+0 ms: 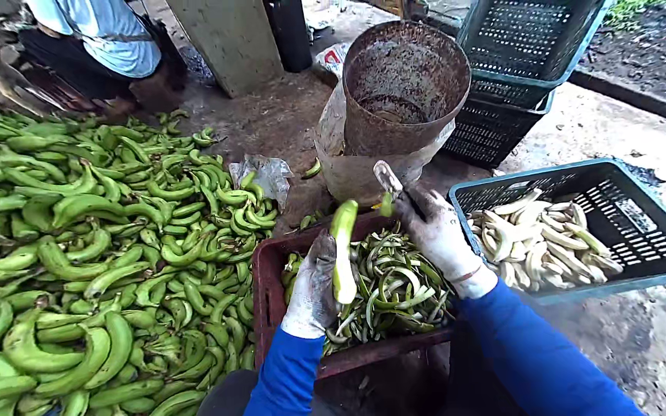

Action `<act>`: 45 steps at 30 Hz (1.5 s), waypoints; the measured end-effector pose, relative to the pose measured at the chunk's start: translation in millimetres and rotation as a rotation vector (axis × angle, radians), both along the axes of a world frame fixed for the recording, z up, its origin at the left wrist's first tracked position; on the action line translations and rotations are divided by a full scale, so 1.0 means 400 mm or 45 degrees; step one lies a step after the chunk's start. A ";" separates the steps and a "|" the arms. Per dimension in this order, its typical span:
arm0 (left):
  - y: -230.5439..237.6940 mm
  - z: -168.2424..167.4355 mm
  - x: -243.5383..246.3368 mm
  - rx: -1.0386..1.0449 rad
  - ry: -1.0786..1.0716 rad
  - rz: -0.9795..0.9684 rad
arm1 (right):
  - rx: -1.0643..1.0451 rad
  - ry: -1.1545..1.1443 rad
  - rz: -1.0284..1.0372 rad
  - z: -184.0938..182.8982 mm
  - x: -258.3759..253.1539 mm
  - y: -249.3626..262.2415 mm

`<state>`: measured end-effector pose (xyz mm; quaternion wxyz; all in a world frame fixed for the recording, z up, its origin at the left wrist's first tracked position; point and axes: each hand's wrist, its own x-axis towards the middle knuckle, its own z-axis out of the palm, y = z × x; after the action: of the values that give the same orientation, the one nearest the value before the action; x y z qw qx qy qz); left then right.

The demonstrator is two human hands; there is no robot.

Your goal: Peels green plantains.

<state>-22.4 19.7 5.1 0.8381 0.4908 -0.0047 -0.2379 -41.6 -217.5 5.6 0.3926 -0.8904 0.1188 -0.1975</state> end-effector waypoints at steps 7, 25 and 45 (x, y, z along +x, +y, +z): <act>0.011 -0.002 0.041 0.173 -0.061 0.274 | -0.130 -0.112 0.251 -0.053 -0.058 0.100; 0.013 -0.003 0.043 0.199 -0.199 0.351 | 0.292 0.034 0.361 -0.021 -0.082 0.116; -0.015 -0.030 0.041 0.223 -0.162 0.509 | 0.162 0.026 0.448 -0.037 -0.127 0.152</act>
<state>-5.9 13.7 -7.0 0.8209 0.5667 0.0605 -0.0353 -92.4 -156.7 -9.3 0.4754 -0.8727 -0.0226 -0.1088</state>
